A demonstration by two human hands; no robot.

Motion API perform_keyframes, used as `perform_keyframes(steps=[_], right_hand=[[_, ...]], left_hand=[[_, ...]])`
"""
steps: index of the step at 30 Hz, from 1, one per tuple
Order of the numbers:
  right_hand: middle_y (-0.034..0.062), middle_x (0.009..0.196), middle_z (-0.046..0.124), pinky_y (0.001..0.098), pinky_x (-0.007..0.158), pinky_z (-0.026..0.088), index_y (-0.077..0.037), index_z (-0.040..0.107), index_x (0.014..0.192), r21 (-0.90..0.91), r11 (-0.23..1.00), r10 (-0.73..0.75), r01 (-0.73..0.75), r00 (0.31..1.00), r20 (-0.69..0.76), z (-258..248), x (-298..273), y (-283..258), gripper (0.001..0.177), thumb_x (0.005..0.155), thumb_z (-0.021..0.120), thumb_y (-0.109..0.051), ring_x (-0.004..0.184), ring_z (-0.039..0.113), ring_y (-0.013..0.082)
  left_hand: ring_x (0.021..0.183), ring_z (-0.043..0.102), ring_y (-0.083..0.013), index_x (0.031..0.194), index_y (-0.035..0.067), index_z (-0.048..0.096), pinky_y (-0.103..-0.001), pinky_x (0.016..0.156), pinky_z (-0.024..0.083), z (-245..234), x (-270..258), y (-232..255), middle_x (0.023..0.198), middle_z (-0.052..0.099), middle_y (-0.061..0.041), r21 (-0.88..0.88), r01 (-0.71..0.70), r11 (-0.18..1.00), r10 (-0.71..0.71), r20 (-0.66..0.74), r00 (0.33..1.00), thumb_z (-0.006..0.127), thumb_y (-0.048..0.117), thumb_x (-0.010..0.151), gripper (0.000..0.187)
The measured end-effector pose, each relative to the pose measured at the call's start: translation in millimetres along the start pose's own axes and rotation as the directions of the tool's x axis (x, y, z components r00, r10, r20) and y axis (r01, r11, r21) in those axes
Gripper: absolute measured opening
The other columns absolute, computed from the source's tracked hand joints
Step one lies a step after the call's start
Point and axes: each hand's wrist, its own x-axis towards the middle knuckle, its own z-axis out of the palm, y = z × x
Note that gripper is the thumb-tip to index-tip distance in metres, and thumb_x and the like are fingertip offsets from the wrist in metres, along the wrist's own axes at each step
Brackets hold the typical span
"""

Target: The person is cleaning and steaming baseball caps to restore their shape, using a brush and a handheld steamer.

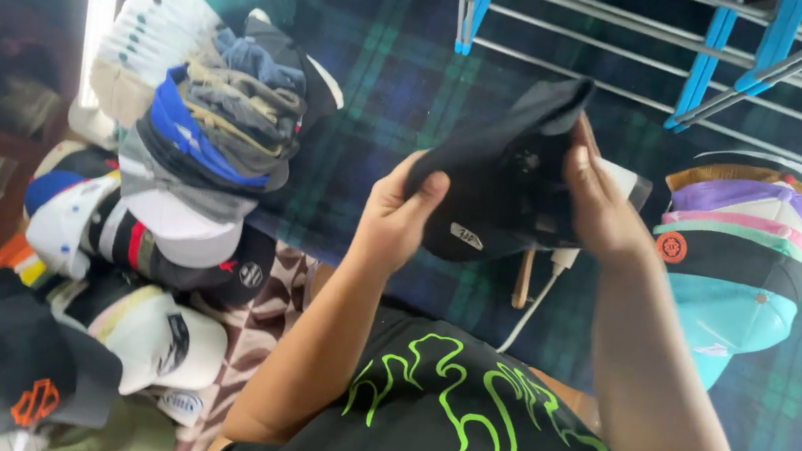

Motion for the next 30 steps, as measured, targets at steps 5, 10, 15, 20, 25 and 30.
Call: perform_keyframes(steps=[5,10,15,20,25,30], right_hand=[[0.0146,0.158,0.045,0.0476,0.127,0.021,-0.017,0.047,0.155,0.07,0.886,0.463,-0.458,0.882,-0.092,79.6,55.7,-49.5,0.068,0.106,0.022,-0.057,0.149,0.037,0.0292],[0.0165,0.16,0.043,0.0517,0.128,0.022,-0.013,0.044,0.157,0.585,0.758,0.402,-0.29,0.913,-0.067,110.9,97.6,-79.2,0.083,0.094,0.029,-0.066,0.15,0.037,0.0328],[0.0192,0.162,0.04,0.058,0.13,0.023,-0.007,0.038,0.16,0.986,0.118,0.285,0.115,0.948,-0.145,141.8,117.0,-109.1,0.11,0.076,0.041,-0.079,0.15,0.038,0.0381],[0.0115,0.109,0.061,0.0422,0.099,0.045,-0.013,0.063,0.117,0.531,0.828,0.514,-0.184,0.628,-0.584,168.6,109.1,-76.7,0.048,0.081,0.062,-0.045,0.108,0.06,0.0296],[0.0247,0.088,0.071,0.0356,0.076,0.054,-0.002,0.069,0.09,0.785,0.619,0.672,-0.004,0.52,-0.527,156.2,103.4,-81.7,0.02,0.081,0.071,-0.02,0.081,0.075,0.0376],[0.018,0.095,0.073,0.0269,0.075,0.055,-0.006,0.068,0.103,0.9,0.393,0.823,-0.191,0.509,-0.252,108.4,97.1,-11.7,0.021,0.087,0.066,-0.021,0.084,0.077,0.0269]], left_hand=[[0.12,0.067,-0.0319,0.137,0.012,0.066,-0.043,0.103,0.054,5.0,27.1,58.2,0.131,0.067,-0.012,0.283,-0.312,0.907,0.249,0.239,0.939,0.065,0.006,0.099,0.039],[0.116,0.067,-0.0271,0.138,0.021,0.066,-0.036,0.1,0.058,-35.0,38.3,63.8,0.135,0.065,-0.005,0.384,-0.422,0.821,0.303,0.332,0.893,0.068,0.02,0.097,0.041],[0.122,0.06,-0.0332,0.138,0.021,0.063,-0.043,0.111,0.054,-86.1,64.0,59.5,0.142,0.058,-0.009,0.475,-0.514,0.714,0.298,0.458,0.838,0.046,-0.015,0.097,0.057],[0.118,0.061,-0.0328,0.135,0.027,0.067,-0.045,0.108,0.053,-92.2,89.5,44.5,0.133,0.064,-0.007,0.479,-0.586,0.654,0.444,0.384,0.81,0.06,0.03,0.101,0.035],[0.123,0.065,-0.0314,0.129,0.018,0.07,-0.047,0.111,0.05,-133.2,138.4,53.1,0.13,0.067,-0.01,0.231,-0.494,0.838,0.385,0.39,0.837,0.076,0.039,0.091,0.044],[0.132,0.058,-0.0349,0.126,0.005,0.067,-0.052,0.106,0.049,-179.7,191.6,5.3,0.135,0.064,-0.017,0.178,0.13,0.975,-0.189,0.369,0.91,0.08,0.034,0.092,0.046]])
